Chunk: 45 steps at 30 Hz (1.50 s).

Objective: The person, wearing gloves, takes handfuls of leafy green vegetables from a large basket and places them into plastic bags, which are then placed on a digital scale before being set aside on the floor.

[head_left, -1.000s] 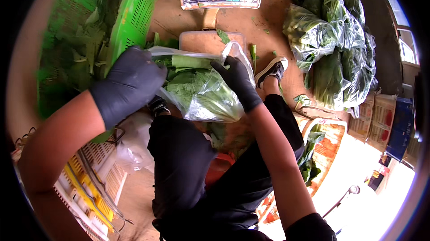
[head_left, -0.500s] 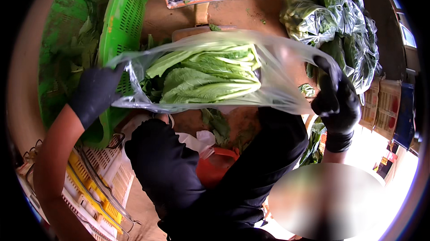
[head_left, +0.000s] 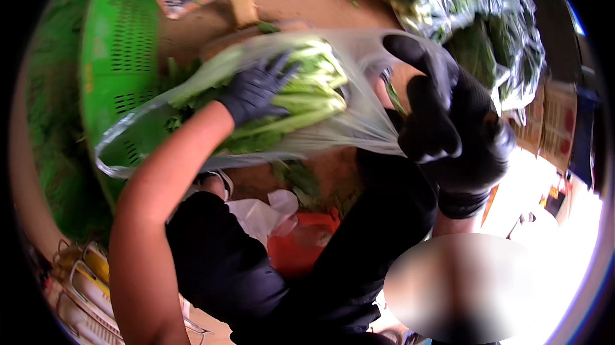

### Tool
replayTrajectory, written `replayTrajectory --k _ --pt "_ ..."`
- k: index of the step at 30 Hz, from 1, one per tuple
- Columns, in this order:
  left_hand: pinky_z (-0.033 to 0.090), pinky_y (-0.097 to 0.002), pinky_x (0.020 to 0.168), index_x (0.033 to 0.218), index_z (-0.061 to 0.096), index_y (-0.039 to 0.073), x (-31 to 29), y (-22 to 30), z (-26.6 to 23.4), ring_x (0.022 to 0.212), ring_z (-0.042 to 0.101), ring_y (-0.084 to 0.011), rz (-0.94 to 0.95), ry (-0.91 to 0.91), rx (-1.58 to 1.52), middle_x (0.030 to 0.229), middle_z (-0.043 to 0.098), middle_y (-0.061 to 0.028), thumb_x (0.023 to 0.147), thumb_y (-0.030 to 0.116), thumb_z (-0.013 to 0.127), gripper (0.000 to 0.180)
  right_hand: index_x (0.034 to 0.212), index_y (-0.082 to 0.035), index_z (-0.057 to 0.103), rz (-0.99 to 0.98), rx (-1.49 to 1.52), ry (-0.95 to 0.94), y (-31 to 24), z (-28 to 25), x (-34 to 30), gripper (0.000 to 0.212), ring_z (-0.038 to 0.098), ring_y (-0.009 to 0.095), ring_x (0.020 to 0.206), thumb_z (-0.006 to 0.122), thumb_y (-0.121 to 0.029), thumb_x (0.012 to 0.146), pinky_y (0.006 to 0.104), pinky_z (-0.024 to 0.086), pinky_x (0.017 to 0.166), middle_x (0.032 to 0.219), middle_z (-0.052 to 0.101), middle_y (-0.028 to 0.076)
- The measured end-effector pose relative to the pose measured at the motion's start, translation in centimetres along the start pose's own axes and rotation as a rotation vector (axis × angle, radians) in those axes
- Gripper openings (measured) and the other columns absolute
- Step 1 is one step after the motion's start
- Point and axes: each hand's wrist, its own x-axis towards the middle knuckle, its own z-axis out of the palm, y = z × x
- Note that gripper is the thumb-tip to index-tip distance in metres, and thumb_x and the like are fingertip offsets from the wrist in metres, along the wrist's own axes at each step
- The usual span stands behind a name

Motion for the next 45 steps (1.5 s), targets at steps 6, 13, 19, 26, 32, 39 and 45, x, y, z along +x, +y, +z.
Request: replayTrajectory --k 6,13,19,26,32,39,45 --pt "0.027 -0.0465 0.104 0.139 0.031 0.006 2.8 -0.1 2.8 0.124 0.033 -0.0404 -0.024 0.083 -0.339 0.142 0.029 -0.02 0.074 0.044 0.064 0.082 0.111 0.006 0.045 0.044 -0.028 0.053 -0.3 -2.3 -3.4 0.053 0.053 0.015 0.068 0.064 -0.033 0.081 0.0287 0.044 0.061 0.077 0.056 0.007" --pt "0.025 -0.0423 0.108 0.128 0.043 -0.003 -2.6 -0.5 -1.7 0.13 0.033 -0.0352 -0.015 0.103 -0.318 0.137 0.039 -0.022 0.082 0.011 0.062 0.052 0.128 -0.003 0.045 -0.146 -0.967 0.595 -0.8 -5.3 -27.6 0.056 0.054 0.026 0.111 0.068 -0.012 0.078 0.0357 0.042 0.095 0.121 0.054 0.016" --pt "0.034 -0.0353 0.101 0.13 0.044 -0.003 -10.8 2.6 -12.1 0.121 0.046 -0.0259 -0.109 0.2 -0.421 0.134 0.047 -0.015 0.092 0.006 0.049 0.039 0.13 0.003 0.041 0.603 -0.968 1.461 18.5 -14.4 -68.5 0.074 0.053 0.033 0.113 0.076 -0.026 0.071 0.0379 0.043 0.095 0.124 0.051 0.025" --pt "0.037 -0.0353 0.099 0.133 0.041 0.0 -14.0 11.7 -20.4 0.12 0.048 -0.0252 -0.198 0.149 -0.474 0.136 0.045 -0.0129 0.094 0.006 0.044 0.04 0.133 0.016 0.022 0.575 -0.272 1.417 28.7 -20.9 -75.1 0.106 0.042 0.032 0.123 0.073 -0.052 0.071 0.0345 0.034 0.101 0.13 0.041 0.031" --pt "0.037 -0.0352 0.098 0.134 0.04 0.001 -14.2 16.6 -21.6 0.119 0.048 -0.0249 -0.179 0.091 -0.425 0.137 0.044 -0.0121 0.093 0.005 0.045 0.042 0.134 0.0 0.031 0.466 -0.033 1.373 29.3 -21.3 -73.3 0.078 0.055 0.022 0.101 0.064 -0.047 0.082 0.0329 0.046 0.085 0.117 0.053 0.019" --pt "0.036 -0.0348 0.1 0.133 0.04 -0.001 -12.9 23.6 -19.7 0.118 0.049 -0.0237 -0.212 0.024 -0.504 0.135 0.045 -0.0126 0.092 0.004 0.046 0.042 0.141 -0.005 0.009 0.455 -0.052 1.42 31.2 -15.7 -73.0 0.094 0.054 0.026 0.105 0.071 -0.038 0.079 0.0374 0.049 0.077 0.121 0.05 0.02" --pt "0.034 -0.0341 0.102 0.127 0.047 -0.004 -14.6 22.3 -18.9 0.119 0.048 -0.0236 -0.222 0.09 -0.531 0.128 0.052 -0.0148 0.088 0.002 0.051 0.04 0.137 0.004 0.027 0.376 -0.275 1.346 33.3 -15.6 -73.3 0.084 0.052 0.025 0.11 0.073 -0.032 0.077 0.0306 0.044 0.092 0.128 0.046 0.018"
